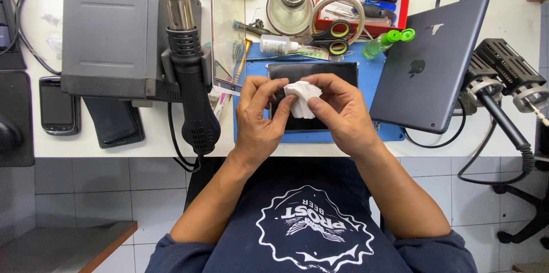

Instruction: The person cleans a tablet screen using a spray bottle and a white cloth. They spray the screen, wipe it thoroughly, and then clean the back of the tablet. The person also wipes the edges and corners of the device.

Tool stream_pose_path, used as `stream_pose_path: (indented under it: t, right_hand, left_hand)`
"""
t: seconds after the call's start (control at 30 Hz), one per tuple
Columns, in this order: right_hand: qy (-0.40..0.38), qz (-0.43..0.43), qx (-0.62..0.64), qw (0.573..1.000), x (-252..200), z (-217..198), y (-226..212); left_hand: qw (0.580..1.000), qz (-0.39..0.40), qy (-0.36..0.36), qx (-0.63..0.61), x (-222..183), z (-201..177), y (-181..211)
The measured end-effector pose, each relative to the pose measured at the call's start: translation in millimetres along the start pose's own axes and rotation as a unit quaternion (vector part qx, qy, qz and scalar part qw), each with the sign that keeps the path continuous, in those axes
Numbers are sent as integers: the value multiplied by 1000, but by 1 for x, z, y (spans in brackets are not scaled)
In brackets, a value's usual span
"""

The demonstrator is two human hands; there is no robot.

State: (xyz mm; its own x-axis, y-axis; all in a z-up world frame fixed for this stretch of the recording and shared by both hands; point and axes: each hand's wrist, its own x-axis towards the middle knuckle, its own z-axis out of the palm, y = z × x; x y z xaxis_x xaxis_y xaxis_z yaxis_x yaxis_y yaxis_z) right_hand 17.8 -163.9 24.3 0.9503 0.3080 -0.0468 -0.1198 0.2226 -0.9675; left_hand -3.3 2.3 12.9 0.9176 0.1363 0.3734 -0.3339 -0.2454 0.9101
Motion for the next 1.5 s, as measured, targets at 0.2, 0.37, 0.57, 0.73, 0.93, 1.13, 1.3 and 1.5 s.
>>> stream_pose_path:
  t: [0.2,0.37,0.57,0.73,0.93,1.13,1.3,1.5]
  right_hand:
    - [43,-35,-15,998,0,2,-3]
    - [29,-67,-5,997,1,1,-10]
    - [59,-142,-194,969,-1,-1,-29]
    - [53,-119,-123,984,-5,2,-29]
    - [114,-64,-13,991,-2,-5,-12]
    - [158,-23,60,985,4,-6,-6]
    - [176,-9,119,977,-1,6,0]
    - [144,34,179,973,-5,10,5]
  left_hand:
    - [997,-16,-35,-70,2,-2,6]
    - [991,-53,-66,-102,1,2,9]
    - [999,15,-26,-20,-2,5,11]
    - [998,60,-22,-19,5,4,34]
    - [997,72,-5,18,1,-8,30]
    - [975,156,34,153,-1,-5,35]
    - [989,134,28,61,-7,11,32]
    - [999,19,30,-40,-4,10,27]
